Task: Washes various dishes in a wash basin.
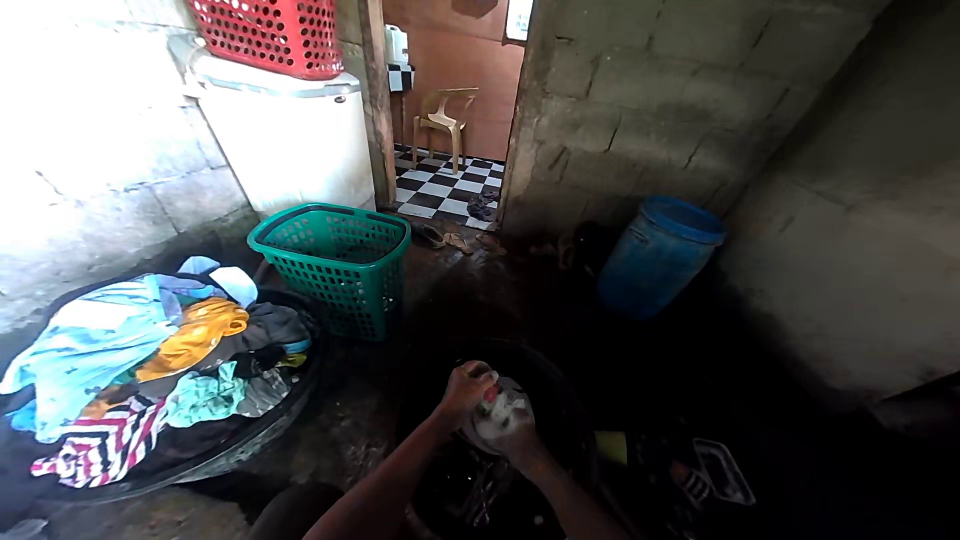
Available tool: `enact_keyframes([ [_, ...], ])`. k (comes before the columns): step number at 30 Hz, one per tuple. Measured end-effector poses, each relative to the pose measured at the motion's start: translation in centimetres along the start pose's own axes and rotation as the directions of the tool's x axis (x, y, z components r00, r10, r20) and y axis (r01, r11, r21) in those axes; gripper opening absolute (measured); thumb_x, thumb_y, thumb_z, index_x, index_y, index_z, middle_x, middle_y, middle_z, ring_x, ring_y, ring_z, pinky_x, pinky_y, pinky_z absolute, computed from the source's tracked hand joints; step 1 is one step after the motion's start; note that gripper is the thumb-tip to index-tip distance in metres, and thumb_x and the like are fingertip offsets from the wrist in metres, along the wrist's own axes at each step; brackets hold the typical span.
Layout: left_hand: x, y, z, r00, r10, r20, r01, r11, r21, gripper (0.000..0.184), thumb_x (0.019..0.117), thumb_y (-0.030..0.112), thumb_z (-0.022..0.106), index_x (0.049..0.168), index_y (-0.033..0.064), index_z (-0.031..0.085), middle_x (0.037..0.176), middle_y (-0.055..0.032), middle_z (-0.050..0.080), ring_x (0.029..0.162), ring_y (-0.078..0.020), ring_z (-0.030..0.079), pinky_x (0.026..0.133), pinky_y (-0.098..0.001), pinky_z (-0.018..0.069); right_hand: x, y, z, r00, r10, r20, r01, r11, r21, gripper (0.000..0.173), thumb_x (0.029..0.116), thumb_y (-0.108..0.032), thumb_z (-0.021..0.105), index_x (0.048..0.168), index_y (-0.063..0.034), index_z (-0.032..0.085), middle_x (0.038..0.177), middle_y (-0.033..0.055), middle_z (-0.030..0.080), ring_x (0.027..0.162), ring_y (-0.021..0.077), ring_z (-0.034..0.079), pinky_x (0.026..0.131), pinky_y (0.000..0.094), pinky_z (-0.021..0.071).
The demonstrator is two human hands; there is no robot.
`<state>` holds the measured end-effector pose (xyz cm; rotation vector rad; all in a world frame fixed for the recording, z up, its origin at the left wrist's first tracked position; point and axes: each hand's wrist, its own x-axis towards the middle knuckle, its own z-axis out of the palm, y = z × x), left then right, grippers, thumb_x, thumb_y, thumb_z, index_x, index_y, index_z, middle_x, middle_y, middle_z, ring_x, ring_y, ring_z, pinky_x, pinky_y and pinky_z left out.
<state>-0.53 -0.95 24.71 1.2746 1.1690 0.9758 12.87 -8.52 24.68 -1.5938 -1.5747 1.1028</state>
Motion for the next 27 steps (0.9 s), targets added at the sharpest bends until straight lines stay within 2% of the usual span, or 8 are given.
enact_keyframes([
  [3,-1.1,-0.7,1.2,0.972,0.222,-0.072,-0.217,0.974,0.073,0.023,0.0974,0.007,0.062,0.112,-0.0095,0.066,0.108,-0.0180,0.067,0.095,-0.0161,0.065,0.088,-0.0321,0.0541,1.0,-0.5,-1.2,0.973,0.225,0.050,-0.210,0.778,0.592,0.026,0.1026,-0.007,0.053,0.128,0.0006,0.055,0.099,0.0101,0.064,0.081,0.0154,0.063,0.071,0.0328,0.0559],
  [6,-2.3,-2.2,2.3,0.937,0.348,-0.025,-0.346,0.936,0.069,0.033,0.0976,0.012,0.058,0.120,-0.0109,0.064,0.118,-0.0219,0.067,0.109,-0.0208,0.065,0.098,-0.0361,0.0518,2.2,0.0,-2.8,0.960,0.280,0.024,-0.239,0.769,0.593,0.029,0.1083,-0.019,0.049,0.128,0.0006,0.058,0.102,0.0120,0.065,0.085,0.0179,0.064,0.076,0.0367,0.0563],
  [9,-2.9,-2.8,2.5,0.975,0.089,0.202,-0.046,0.978,-0.205,0.047,0.0952,0.016,0.060,0.136,-0.0065,0.054,0.123,-0.0156,0.065,0.106,-0.0161,0.064,0.094,-0.0345,0.0544,2.7,-0.6,-3.8,0.957,0.261,-0.126,-0.191,0.895,0.404,0.026,0.1046,-0.015,0.058,0.121,0.0040,0.065,0.109,0.0156,0.067,0.097,0.0196,0.064,0.089,0.0372,0.0540],
  [13,-3.1,-1.6,2.0,0.859,-0.280,0.429,0.337,0.940,-0.062,0.049,0.0963,0.010,0.064,0.140,-0.0015,0.045,0.115,-0.0154,0.063,0.091,-0.0223,0.067,0.077,-0.0399,0.0591,2.8,-0.1,-3.9,0.935,0.285,-0.212,-0.210,0.925,0.318,0.025,0.1026,-0.008,0.058,0.121,0.0073,0.065,0.112,0.0219,0.067,0.101,0.0260,0.064,0.092,0.0426,0.0522],
  [18,-2.8,-2.7,1.4,0.813,-0.207,0.544,0.387,0.890,-0.240,0.040,0.0889,0.015,0.058,0.127,0.0061,0.051,0.100,-0.0067,0.070,0.083,-0.0190,0.071,0.073,-0.0370,0.0621,4.0,-0.1,-4.2,0.874,0.418,-0.246,0.039,0.446,0.894,0.037,0.1119,-0.033,0.033,0.125,-0.0048,0.054,0.095,0.0112,0.065,0.081,0.0197,0.065,0.071,0.0411,0.0568],
  [20,-2.6,-3.3,1.6,0.859,-0.152,0.488,0.367,0.847,-0.383,0.042,0.0909,0.018,0.058,0.130,0.0065,0.048,0.100,-0.0069,0.070,0.085,-0.0191,0.071,0.075,-0.0376,0.0616,4.1,-1.5,-5.7,0.827,0.429,-0.363,0.145,0.462,0.875,0.031,0.1114,-0.025,0.036,0.129,-0.0051,0.052,0.098,0.0109,0.063,0.082,0.0184,0.063,0.070,0.0386,0.0556],
  [23,-2.1,-2.5,1.7,0.941,-0.206,0.267,0.302,0.867,-0.396,0.074,0.0937,0.011,0.065,0.156,0.0112,0.024,0.123,-0.0188,0.059,0.095,-0.0274,0.067,0.076,-0.0430,0.0591,3.4,-0.7,-5.7,0.798,0.023,-0.603,0.389,0.744,0.544,0.033,0.0908,0.002,0.052,0.122,0.0116,0.054,0.106,0.0121,0.065,0.088,0.0099,0.065,0.075,0.0271,0.0580],
  [27,-2.5,-0.4,2.6,0.992,-0.035,0.124,0.049,0.992,-0.116,0.090,0.0836,0.002,0.072,0.157,0.0015,0.021,0.139,-0.0212,0.054,0.117,-0.0224,0.062,0.094,-0.0385,0.0555,1.6,-0.3,-1.2,0.865,-0.350,-0.358,0.427,0.890,0.161,0.039,0.0832,-0.004,0.074,0.119,0.0118,0.067,0.141,0.0303,0.054,0.128,0.0241,0.058,0.109,0.0334,0.0481],
])
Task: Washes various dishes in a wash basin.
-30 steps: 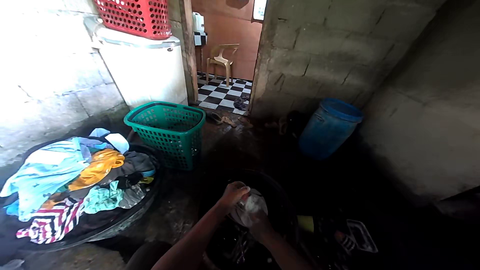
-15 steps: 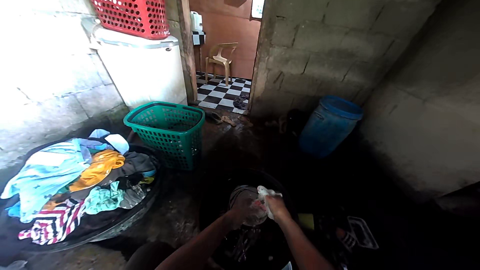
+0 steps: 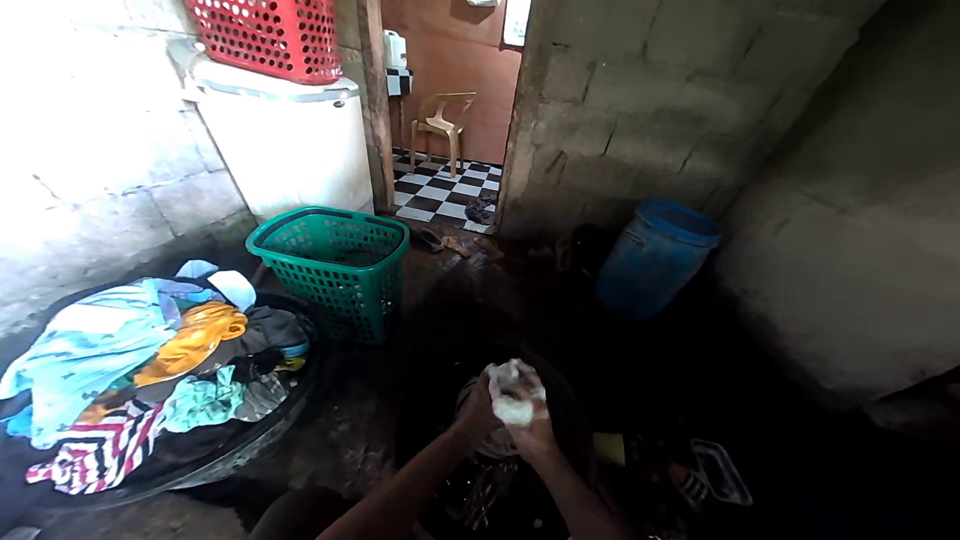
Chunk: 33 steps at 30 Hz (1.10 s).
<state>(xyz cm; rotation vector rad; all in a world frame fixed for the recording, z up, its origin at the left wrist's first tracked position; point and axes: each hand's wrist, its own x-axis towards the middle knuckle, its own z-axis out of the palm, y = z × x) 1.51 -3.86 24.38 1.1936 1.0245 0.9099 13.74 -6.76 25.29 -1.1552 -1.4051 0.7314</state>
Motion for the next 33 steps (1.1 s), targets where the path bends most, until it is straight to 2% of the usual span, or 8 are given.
enact_keyframes([
  [7,-0.4,-1.6,-0.9,0.954,-0.038,0.296,0.209,0.794,-0.571,0.034,0.0921,0.024,0.054,0.125,0.0169,0.056,0.100,-0.0069,0.072,0.084,-0.0180,0.071,0.072,-0.0352,0.0611,1.5,1.0,-2.2,0.980,0.124,0.157,-0.153,0.969,0.194,0.074,0.0913,-0.008,0.055,0.158,0.0045,0.027,0.155,0.0229,0.044,0.133,0.0163,0.054,0.111,0.0315,0.0464],
  [11,-0.4,-1.8,-0.4,0.902,0.166,0.398,0.240,0.573,-0.784,0.038,0.0970,0.047,0.051,0.112,0.0171,0.070,0.102,-0.0065,0.074,0.090,-0.0176,0.073,0.076,-0.0346,0.0622,1.3,1.8,-2.8,0.981,0.170,0.099,-0.190,0.945,0.267,0.051,0.0847,-0.006,0.057,0.133,0.0099,0.054,0.118,0.0123,0.065,0.104,0.0054,0.063,0.092,0.0233,0.0546],
  [15,-0.6,-0.8,-0.7,0.960,-0.069,0.271,0.111,0.983,-0.143,0.056,0.0929,0.012,0.060,0.146,0.0106,0.041,0.119,-0.0127,0.064,0.100,-0.0196,0.067,0.083,-0.0358,0.0590,1.5,-1.3,-1.7,0.988,0.155,-0.024,-0.155,0.947,-0.280,0.042,0.0866,-0.004,0.073,0.125,0.0117,0.065,0.122,0.0250,0.069,0.116,0.0284,0.065,0.106,0.0423,0.0495],
  [19,-1.0,0.7,0.4,0.984,0.065,0.168,-0.149,0.815,0.560,0.071,0.0857,0.021,0.081,0.141,-0.0096,0.049,0.134,-0.0268,0.061,0.127,-0.0338,0.059,0.111,-0.0492,0.0439,0.5,-2.9,-0.2,0.986,0.148,0.076,-0.060,0.744,-0.665,0.044,0.0932,-0.022,0.070,0.132,-0.0011,0.068,0.123,0.0222,0.071,0.118,0.0403,0.066,0.104,0.0591,0.0483],
  [22,-1.1,0.1,-0.3,0.986,0.047,0.157,-0.051,0.999,0.017,0.077,0.0824,0.003,0.071,0.151,-0.0009,0.035,0.133,-0.0158,0.059,0.119,-0.0176,0.061,0.102,-0.0333,0.0514,-0.1,-0.5,0.5,0.979,-0.011,-0.201,-0.019,0.988,-0.151,0.039,0.0835,0.002,0.069,0.119,0.0175,0.064,0.115,0.0270,0.070,0.109,0.0264,0.069,0.102,0.0393,0.0535],
  [25,-1.2,-0.8,0.1,0.955,-0.023,0.294,0.211,0.751,-0.625,0.037,0.0986,0.035,0.035,0.103,0.0187,0.069,0.089,-0.0039,0.075,0.077,-0.0144,0.072,0.065,-0.0317,0.0604,0.4,-0.6,0.6,0.912,0.234,-0.336,-0.178,0.966,0.188,0.041,0.0911,0.003,0.052,0.130,0.0167,0.053,0.115,0.0222,0.065,0.103,0.0127,0.064,0.094,0.0268,0.0531],
  [28,-0.4,-1.8,-0.6,0.863,0.079,0.499,0.347,0.625,-0.699,0.061,0.1003,0.062,0.029,0.109,0.0185,0.070,0.100,-0.0063,0.075,0.090,-0.0183,0.073,0.074,-0.0339,0.0613,0.5,-1.9,0.6,0.863,0.398,-0.309,-0.361,0.916,0.173,0.045,0.0936,0.007,0.054,0.137,0.0151,0.050,0.128,0.0275,0.061,0.114,0.0215,0.061,0.103,0.0334,0.0486],
  [33,-0.7,0.2,-0.4,0.972,-0.122,0.201,0.223,0.754,-0.618,0.032,0.1037,0.018,0.030,0.098,0.0114,0.061,0.082,-0.0037,0.070,0.076,-0.0140,0.070,0.070,-0.0327,0.0593,1.2,-2.5,1.0,0.784,0.569,-0.246,-0.581,0.813,0.028,0.044,0.0983,-0.004,0.063,0.137,0.0126,0.050,0.131,0.0307,0.059,0.121,0.0346,0.059,0.106,0.0469,0.0461],
])
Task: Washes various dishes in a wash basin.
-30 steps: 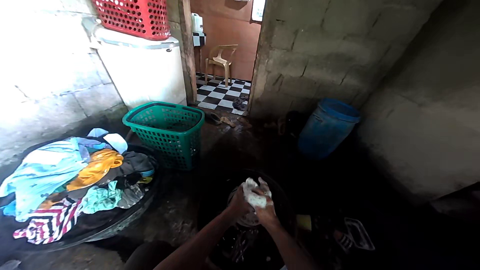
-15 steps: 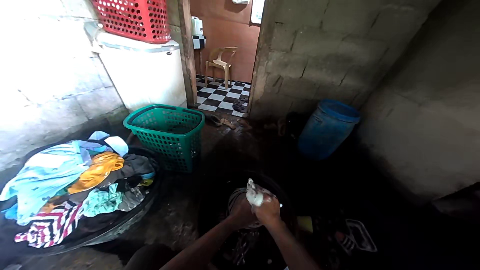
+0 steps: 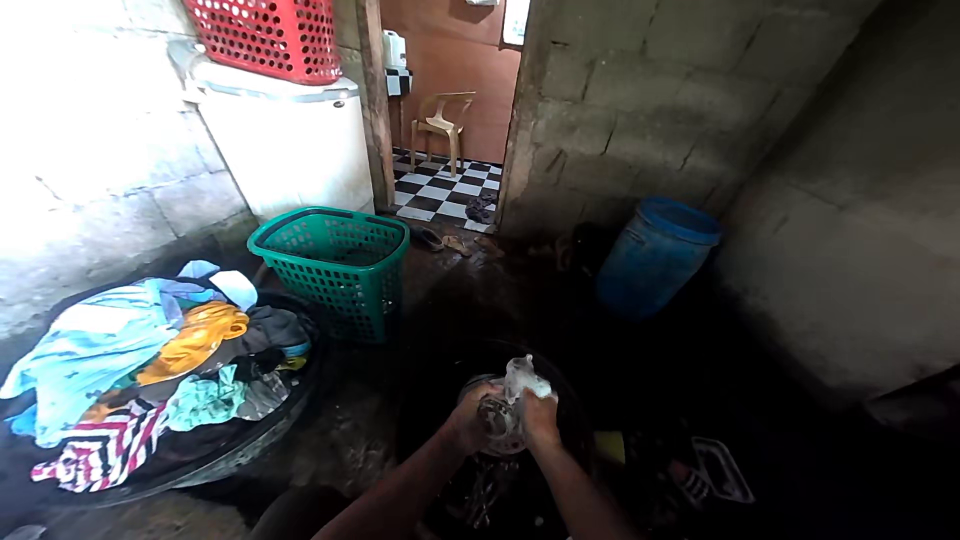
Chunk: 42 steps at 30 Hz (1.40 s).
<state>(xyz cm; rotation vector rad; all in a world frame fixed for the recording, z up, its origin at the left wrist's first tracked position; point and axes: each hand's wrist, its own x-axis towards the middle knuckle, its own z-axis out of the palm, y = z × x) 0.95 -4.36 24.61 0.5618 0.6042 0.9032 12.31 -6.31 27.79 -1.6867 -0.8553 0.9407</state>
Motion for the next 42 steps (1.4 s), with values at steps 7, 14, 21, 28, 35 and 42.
enact_keyframes([
  [7,1.2,-0.6,0.4,0.884,0.085,-0.459,-0.145,0.985,-0.097,0.039,0.1097,0.037,0.035,0.107,0.0081,0.060,0.086,-0.0064,0.066,0.077,-0.0166,0.066,0.068,-0.0356,0.0567,-4.4,0.4,2.7,1.000,0.004,-0.011,0.000,0.943,0.331,0.027,0.1026,0.001,0.049,0.129,0.0071,0.054,0.079,0.0057,0.054,0.058,0.0062,0.050,0.053,0.0226,0.0452],
  [14,0.0,-0.7,1.9,0.934,0.041,-0.354,-0.090,0.988,-0.124,0.043,0.1120,0.039,0.032,0.133,0.0079,0.052,0.106,-0.0083,0.066,0.088,-0.0152,0.066,0.075,-0.0309,0.0566,-0.3,-0.5,1.7,0.978,0.131,-0.164,-0.030,0.860,0.509,0.038,0.1134,-0.025,0.030,0.125,0.0013,0.055,0.095,0.0111,0.058,0.078,0.0154,0.057,0.071,0.0350,0.0514],
  [21,0.4,-1.0,1.8,0.934,0.145,-0.326,-0.114,0.987,0.113,0.037,0.1123,0.026,0.038,0.139,0.0059,0.053,0.115,-0.0104,0.068,0.100,-0.0172,0.066,0.087,-0.0358,0.0557,2.3,6.4,3.6,0.701,-0.705,-0.110,0.710,0.704,0.014,0.051,0.0900,-0.008,0.063,0.132,0.0189,0.056,0.133,0.0316,0.061,0.130,0.0323,0.059,0.114,0.0396,0.0454],
  [28,-0.1,3.0,-0.7,0.998,-0.019,-0.060,0.056,0.714,0.698,0.027,0.1059,0.014,0.052,0.127,-0.0016,0.059,0.109,-0.0092,0.065,0.093,-0.0130,0.063,0.083,-0.0338,0.0544,2.8,-0.5,-2.4,0.904,0.020,0.427,0.147,0.924,-0.354,0.036,0.1058,-0.012,0.053,0.135,0.0084,0.056,0.129,0.0260,0.062,0.119,0.0312,0.060,0.105,0.0452,0.0463],
  [35,1.5,1.2,-3.4,0.899,0.075,0.432,-0.108,0.993,0.052,0.038,0.1019,0.042,0.057,0.122,0.0129,0.071,0.113,-0.0059,0.074,0.102,-0.0170,0.071,0.091,-0.0364,0.0594,3.7,4.1,-1.0,0.815,-0.109,0.569,-0.416,0.573,0.706,0.047,0.1076,-0.041,0.026,0.119,-0.0116,0.060,0.095,0.0071,0.074,0.084,0.0182,0.073,0.071,0.0378,0.0630],
  [42,1.2,0.4,0.4,0.967,0.166,-0.193,-0.172,0.985,-0.018,0.046,0.1137,0.034,0.023,0.138,0.0072,0.052,0.113,-0.0091,0.070,0.091,-0.0158,0.070,0.076,-0.0303,0.0584,0.4,0.6,1.7,0.976,0.212,-0.052,-0.144,0.804,0.577,0.039,0.1138,-0.024,0.030,0.131,0.0024,0.053,0.105,0.0161,0.061,0.086,0.0196,0.061,0.077,0.0379,0.0536],
])
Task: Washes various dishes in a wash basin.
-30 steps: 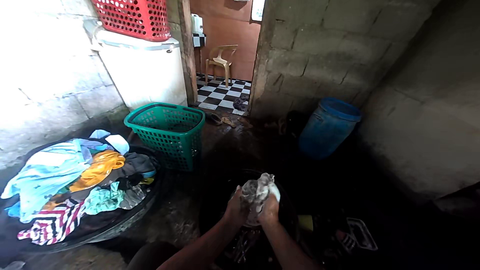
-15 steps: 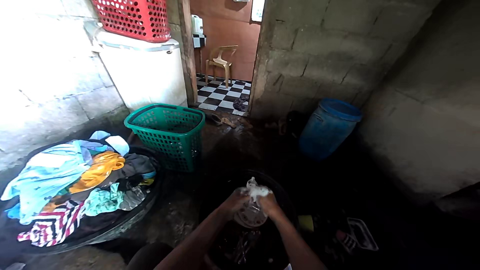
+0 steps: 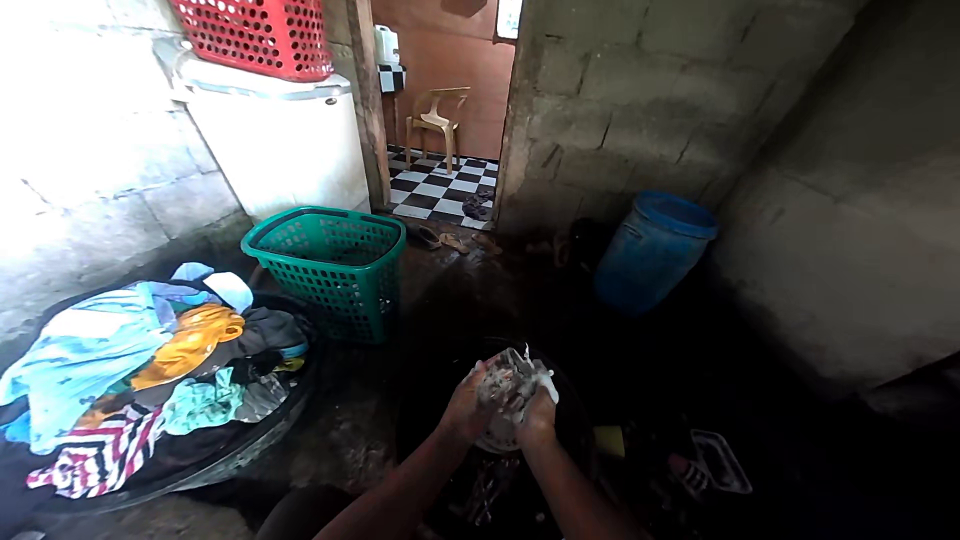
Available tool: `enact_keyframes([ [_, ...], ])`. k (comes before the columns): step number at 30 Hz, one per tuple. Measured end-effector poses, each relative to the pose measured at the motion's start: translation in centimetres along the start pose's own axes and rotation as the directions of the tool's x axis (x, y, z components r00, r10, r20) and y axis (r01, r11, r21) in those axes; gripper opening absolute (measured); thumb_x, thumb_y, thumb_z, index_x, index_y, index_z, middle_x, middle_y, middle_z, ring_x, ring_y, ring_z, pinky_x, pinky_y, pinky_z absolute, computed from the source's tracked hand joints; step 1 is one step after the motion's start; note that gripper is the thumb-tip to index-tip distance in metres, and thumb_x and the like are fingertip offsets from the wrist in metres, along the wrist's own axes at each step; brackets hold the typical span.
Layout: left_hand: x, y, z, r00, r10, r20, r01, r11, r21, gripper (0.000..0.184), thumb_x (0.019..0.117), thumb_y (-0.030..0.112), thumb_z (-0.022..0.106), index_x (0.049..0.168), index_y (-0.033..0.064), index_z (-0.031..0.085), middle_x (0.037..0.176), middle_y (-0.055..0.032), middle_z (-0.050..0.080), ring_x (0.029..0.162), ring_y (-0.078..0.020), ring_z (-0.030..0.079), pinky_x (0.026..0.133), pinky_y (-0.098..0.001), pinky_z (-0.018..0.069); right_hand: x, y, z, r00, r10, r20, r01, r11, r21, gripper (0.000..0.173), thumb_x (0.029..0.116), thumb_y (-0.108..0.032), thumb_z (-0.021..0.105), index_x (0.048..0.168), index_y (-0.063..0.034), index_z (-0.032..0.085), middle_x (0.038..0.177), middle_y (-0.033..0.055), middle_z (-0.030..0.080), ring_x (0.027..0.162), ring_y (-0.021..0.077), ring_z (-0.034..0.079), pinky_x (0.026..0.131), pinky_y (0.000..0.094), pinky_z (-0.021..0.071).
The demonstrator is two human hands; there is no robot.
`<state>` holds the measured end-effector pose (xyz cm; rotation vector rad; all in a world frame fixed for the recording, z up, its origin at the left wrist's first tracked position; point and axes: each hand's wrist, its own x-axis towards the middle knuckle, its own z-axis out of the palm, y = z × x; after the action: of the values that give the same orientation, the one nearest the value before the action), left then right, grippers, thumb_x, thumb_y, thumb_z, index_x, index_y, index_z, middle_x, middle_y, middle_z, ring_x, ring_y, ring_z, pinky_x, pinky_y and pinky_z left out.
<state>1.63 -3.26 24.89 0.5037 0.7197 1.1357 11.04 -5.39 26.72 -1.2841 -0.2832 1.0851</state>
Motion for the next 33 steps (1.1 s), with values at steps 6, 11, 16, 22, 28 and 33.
enact_keyframes([
  [6,-0.8,-0.1,0.4,0.996,0.054,-0.075,-0.040,0.985,0.169,0.033,0.1101,0.015,0.042,0.138,-0.0013,0.049,0.116,-0.0140,0.065,0.095,-0.0186,0.067,0.081,-0.0353,0.0582,0.6,-2.3,-0.5,0.933,-0.199,0.301,0.320,0.842,-0.435,0.034,0.1048,-0.004,0.051,0.137,0.0087,0.053,0.117,0.0222,0.064,0.099,0.0217,0.063,0.090,0.0371,0.0531],
  [11,-1.4,0.3,0.2,0.999,0.032,-0.031,-0.026,0.980,0.196,0.026,0.1050,0.002,0.048,0.131,-0.0027,0.049,0.107,-0.0102,0.065,0.091,-0.0165,0.067,0.080,-0.0348,0.0587,2.9,-1.3,-1.7,0.969,-0.078,0.236,0.166,0.910,-0.379,0.031,0.1074,-0.006,0.046,0.133,0.0082,0.054,0.118,0.0223,0.063,0.101,0.0224,0.063,0.090,0.0383,0.0533],
  [16,1.0,-0.3,-3.1,0.990,-0.026,0.139,0.000,0.983,0.184,0.038,0.1119,0.025,0.033,0.133,0.0034,0.056,0.108,-0.0094,0.070,0.091,-0.0162,0.069,0.078,-0.0332,0.0592,4.3,-0.3,-3.4,0.848,0.269,0.457,-0.337,0.939,0.073,0.046,0.1108,-0.039,0.019,0.116,-0.0119,0.056,0.088,0.0061,0.069,0.078,0.0163,0.069,0.065,0.0365,0.0595],
  [22,1.0,-1.7,-3.2,0.996,-0.051,0.073,0.039,0.987,0.153,0.047,0.1126,0.033,0.025,0.120,0.0049,0.062,0.101,-0.0084,0.071,0.093,-0.0179,0.069,0.083,-0.0370,0.0587,4.2,1.2,-2.9,0.848,0.322,0.421,-0.344,0.939,-0.025,0.043,0.1121,-0.037,0.025,0.124,-0.0088,0.056,0.098,0.0094,0.067,0.086,0.0190,0.066,0.073,0.0393,0.0577],
  [28,-0.2,-3.3,-2.8,0.981,-0.182,0.074,0.170,0.975,0.141,0.033,0.1095,0.026,0.034,0.122,0.0059,0.057,0.097,-0.0086,0.070,0.088,-0.0190,0.069,0.079,-0.0387,0.0594,3.2,-0.5,-2.8,0.909,0.080,0.408,0.216,0.748,-0.627,0.035,0.1044,-0.009,0.055,0.134,0.0096,0.057,0.131,0.0259,0.062,0.122,0.0293,0.059,0.107,0.0431,0.0456],
  [33,-0.3,-3.5,-2.3,0.958,-0.281,0.060,0.173,0.732,0.659,0.062,0.0955,0.005,0.065,0.150,0.0022,0.036,0.123,-0.0165,0.061,0.103,-0.0217,0.064,0.087,-0.0406,0.0562,2.9,-1.9,-1.4,0.876,0.177,0.448,0.411,0.212,-0.887,0.051,0.1006,-0.029,0.063,0.143,-0.0014,0.056,0.141,0.0236,0.059,0.133,0.0382,0.055,0.111,0.0572,0.0421],
])
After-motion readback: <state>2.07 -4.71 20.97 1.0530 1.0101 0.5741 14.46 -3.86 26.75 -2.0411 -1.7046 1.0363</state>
